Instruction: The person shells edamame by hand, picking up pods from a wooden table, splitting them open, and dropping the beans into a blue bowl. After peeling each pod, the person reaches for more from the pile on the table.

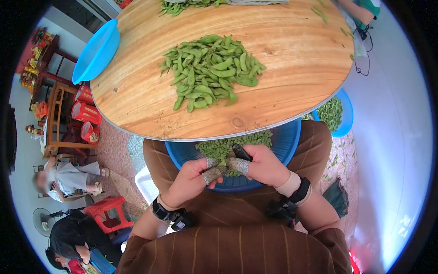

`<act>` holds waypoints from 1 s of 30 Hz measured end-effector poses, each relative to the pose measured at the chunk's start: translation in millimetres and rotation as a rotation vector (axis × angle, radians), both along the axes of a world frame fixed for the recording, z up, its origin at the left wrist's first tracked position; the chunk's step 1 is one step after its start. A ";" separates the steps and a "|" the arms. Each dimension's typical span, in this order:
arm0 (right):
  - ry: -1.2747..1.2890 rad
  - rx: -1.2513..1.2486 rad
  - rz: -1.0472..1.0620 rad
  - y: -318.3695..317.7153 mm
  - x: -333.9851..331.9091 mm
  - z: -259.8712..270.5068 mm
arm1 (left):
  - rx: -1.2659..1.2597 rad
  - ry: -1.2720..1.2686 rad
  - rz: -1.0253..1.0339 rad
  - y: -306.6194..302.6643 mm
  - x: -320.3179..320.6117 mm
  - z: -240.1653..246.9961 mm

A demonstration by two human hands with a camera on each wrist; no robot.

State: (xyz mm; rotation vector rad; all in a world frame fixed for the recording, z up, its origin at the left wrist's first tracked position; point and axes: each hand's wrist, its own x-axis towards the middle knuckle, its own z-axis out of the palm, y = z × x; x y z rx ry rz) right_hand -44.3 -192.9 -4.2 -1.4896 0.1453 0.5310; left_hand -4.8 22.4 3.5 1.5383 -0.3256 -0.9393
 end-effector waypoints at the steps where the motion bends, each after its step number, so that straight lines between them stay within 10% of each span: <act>1: 0.031 0.041 -0.002 0.3 -0.2 -1.0 | 0.012 -0.038 0.007 -0.3 0.0 0.1; 8: 0.009 0.090 0.037 -1.1 -4.8 -2.4 | 0.039 -0.168 -0.056 -0.6 -2.1 -1.0; 14: -0.290 0.123 0.066 4.2 -7.6 4.0 | -0.541 0.833 -0.002 4.3 -1.5 -10.4; 16: -0.784 -0.435 0.103 2.6 -2.9 -6.6 | -0.729 1.073 0.015 2.1 -3.4 -25.4; 30: -0.353 -0.122 0.253 -5.8 0.6 -3.2 | -0.249 0.752 -0.081 5.2 8.2 -29.5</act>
